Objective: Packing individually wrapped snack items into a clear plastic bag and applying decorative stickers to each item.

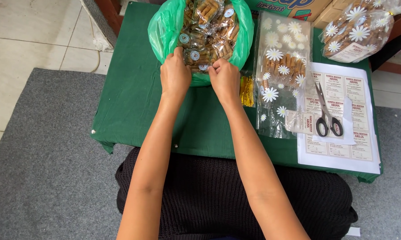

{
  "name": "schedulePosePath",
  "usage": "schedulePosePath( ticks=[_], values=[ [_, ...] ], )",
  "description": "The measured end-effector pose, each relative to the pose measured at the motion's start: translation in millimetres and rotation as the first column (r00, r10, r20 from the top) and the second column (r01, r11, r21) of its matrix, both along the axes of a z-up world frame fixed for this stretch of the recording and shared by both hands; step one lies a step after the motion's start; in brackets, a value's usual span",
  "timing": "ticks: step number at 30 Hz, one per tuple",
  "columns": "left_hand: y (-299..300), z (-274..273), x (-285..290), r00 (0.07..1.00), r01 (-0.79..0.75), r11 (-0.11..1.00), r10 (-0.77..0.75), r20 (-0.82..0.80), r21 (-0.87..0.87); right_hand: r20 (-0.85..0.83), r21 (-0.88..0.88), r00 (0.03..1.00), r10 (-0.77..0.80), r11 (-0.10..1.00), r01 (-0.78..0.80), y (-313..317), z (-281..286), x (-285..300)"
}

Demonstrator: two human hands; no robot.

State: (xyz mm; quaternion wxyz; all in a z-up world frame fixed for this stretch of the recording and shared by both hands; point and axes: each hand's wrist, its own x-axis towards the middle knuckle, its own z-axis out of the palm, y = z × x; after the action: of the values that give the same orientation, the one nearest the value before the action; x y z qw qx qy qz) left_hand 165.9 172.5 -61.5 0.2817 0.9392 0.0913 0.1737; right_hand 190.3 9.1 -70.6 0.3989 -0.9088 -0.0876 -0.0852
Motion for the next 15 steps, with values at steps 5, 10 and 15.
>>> schedulePosePath(
  ticks=[5, 10, 15],
  values=[
    [9.9, -6.5, 5.9, 1.0, -0.005, 0.997, 0.007, 0.019, -0.077, 0.007, -0.018, 1.0, -0.005, 1.0, 0.005, 0.4, -4.2, 1.3],
    [7.1, 5.5, -2.5, 0.996, -0.024, 0.976, 0.042, 0.078, -0.216, 0.043, -0.058, 0.999, 0.009, 0.998, -0.007, 1.0, -3.4, -1.5],
    [-3.4, 29.8, -9.7, 0.994, -0.022, 0.974, 0.047, 0.104, -0.226, 0.047, -0.055, 0.998, 0.049, 0.997, -0.046, -1.8, 3.3, -4.5]
  ],
)
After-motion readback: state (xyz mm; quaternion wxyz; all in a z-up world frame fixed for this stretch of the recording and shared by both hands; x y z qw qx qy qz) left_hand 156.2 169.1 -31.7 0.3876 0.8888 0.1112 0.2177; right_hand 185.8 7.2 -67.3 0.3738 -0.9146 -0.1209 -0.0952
